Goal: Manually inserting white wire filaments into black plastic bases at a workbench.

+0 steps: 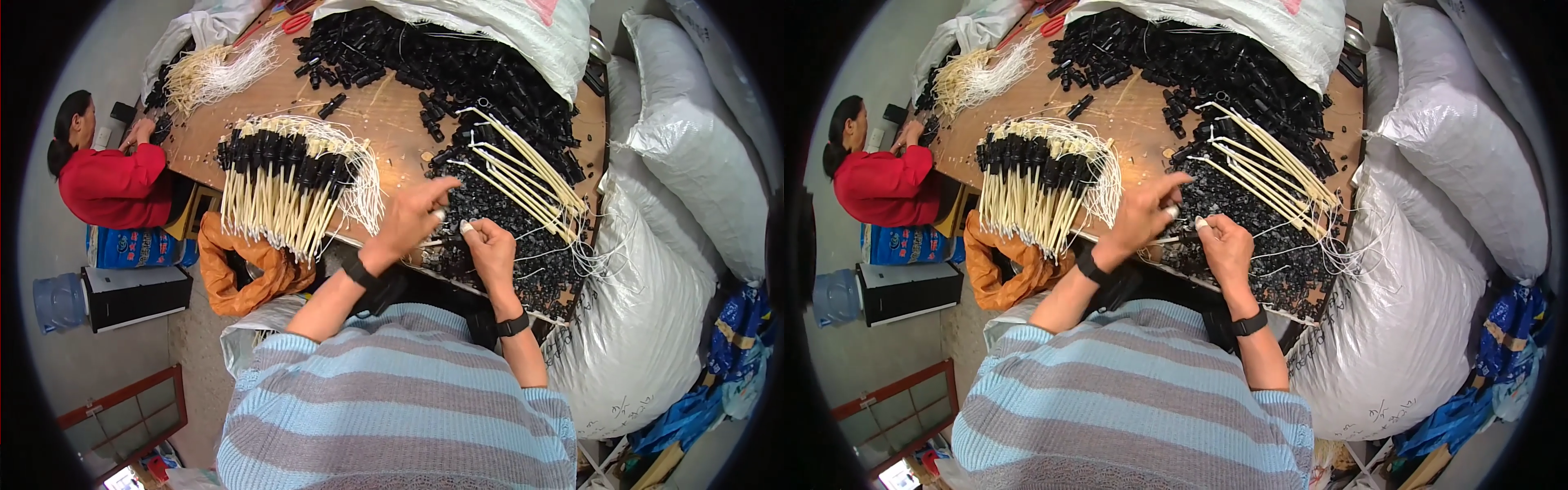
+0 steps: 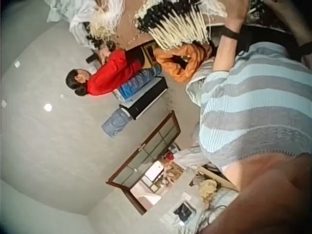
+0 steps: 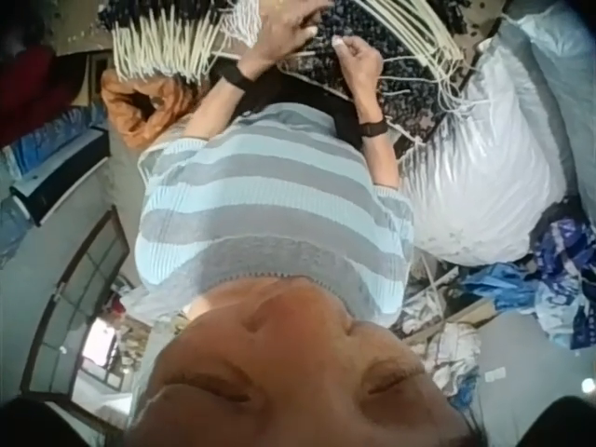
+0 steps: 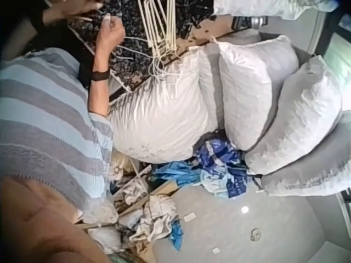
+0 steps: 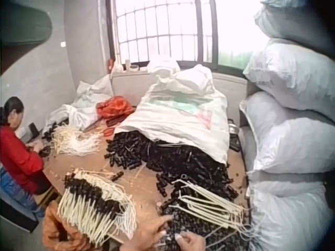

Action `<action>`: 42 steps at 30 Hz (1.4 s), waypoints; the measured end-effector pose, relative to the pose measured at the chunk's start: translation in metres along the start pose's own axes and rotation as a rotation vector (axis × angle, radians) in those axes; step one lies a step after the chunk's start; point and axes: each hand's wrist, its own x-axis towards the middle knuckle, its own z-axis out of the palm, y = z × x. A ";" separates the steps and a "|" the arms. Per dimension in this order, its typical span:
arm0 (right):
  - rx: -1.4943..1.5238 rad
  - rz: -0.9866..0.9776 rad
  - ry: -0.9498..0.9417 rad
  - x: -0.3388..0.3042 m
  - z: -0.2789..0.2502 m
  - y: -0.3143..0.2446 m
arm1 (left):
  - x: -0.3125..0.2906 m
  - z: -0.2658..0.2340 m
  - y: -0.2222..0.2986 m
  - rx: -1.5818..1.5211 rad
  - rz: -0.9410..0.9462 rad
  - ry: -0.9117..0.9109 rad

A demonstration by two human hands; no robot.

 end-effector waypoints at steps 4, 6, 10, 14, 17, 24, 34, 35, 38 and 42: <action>0.251 -0.018 -0.115 0.007 0.007 0.008 | -0.009 0.016 0.016 0.095 0.114 0.042; 0.379 0.034 -0.154 0.007 0.008 0.003 | -0.010 0.015 0.014 0.142 0.125 0.049; 0.602 0.132 -0.160 0.008 0.011 0.008 | -0.010 0.017 0.014 -0.023 0.068 0.083; 0.509 0.046 -0.145 0.001 0.008 0.001 | -0.013 0.017 0.000 -0.063 -0.259 -0.003; 0.038 -0.199 -0.006 -0.002 0.006 -0.001 | -0.012 0.015 0.005 -0.120 -0.346 -0.030; 0.311 -0.053 -0.143 -0.001 -0.005 -0.005 | -0.014 0.018 0.007 -0.104 -0.255 0.072; -0.025 -0.455 0.027 -0.004 -0.001 -0.003 | -0.012 0.014 0.005 -0.039 -0.220 0.043; -0.044 -0.437 0.003 -0.004 -0.003 -0.002 | -0.011 0.014 0.006 -0.039 -0.219 0.042; -0.148 -0.345 -0.058 -0.002 -0.005 -0.005 | -0.013 0.017 0.008 0.089 -0.114 0.104; -0.243 -0.217 -0.134 0.000 -0.008 -0.010 | -0.017 0.022 0.006 0.158 -0.006 0.169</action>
